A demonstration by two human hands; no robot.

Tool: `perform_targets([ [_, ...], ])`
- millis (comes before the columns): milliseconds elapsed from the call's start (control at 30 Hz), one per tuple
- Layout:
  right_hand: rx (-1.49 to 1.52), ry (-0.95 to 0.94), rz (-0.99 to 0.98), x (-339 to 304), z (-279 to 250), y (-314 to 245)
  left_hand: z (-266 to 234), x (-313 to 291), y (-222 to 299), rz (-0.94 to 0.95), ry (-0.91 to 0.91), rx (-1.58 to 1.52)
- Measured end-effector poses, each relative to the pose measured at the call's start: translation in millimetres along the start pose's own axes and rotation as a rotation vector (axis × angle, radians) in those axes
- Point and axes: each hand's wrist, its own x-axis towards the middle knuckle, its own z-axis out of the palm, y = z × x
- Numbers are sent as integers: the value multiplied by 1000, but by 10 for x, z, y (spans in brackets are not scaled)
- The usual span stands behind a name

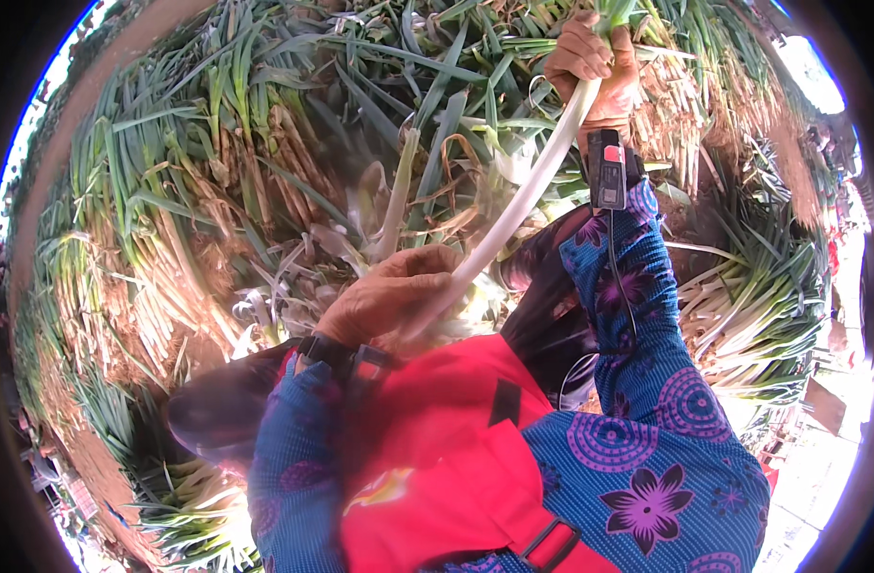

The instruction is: The person cleans leeks by hand, peeling away the outer layers and pulling off the green leaves before placing them onto a pile.

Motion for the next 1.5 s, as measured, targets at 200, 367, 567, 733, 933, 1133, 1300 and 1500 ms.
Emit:
perform_targets([
  [200,-173,166,-88,26,-169,49,108,-63,3,26,98,72],
  [367,-102,96,4,16,-270,13,171,-200,64,65,163,-12],
  [567,-13,170,60,-11,-467,-106,122,-328,-35,291,460,-189],
  [733,-23,306,39,-64,-582,-162,57,-423,-77,413,567,-265],
  [933,-88,380,0,-154,-659,-170,65,-581,-73,553,596,-458],
  [1133,-9,440,-59,-187,-693,-304,-396,-1202,-18,684,558,-413],
  [1300,-165,584,-225,-223,-689,-363,-737,-1657,-10,847,527,-563],
  [1500,-237,637,-240,-183,-649,-87,-402,-1293,44,420,897,869],
])
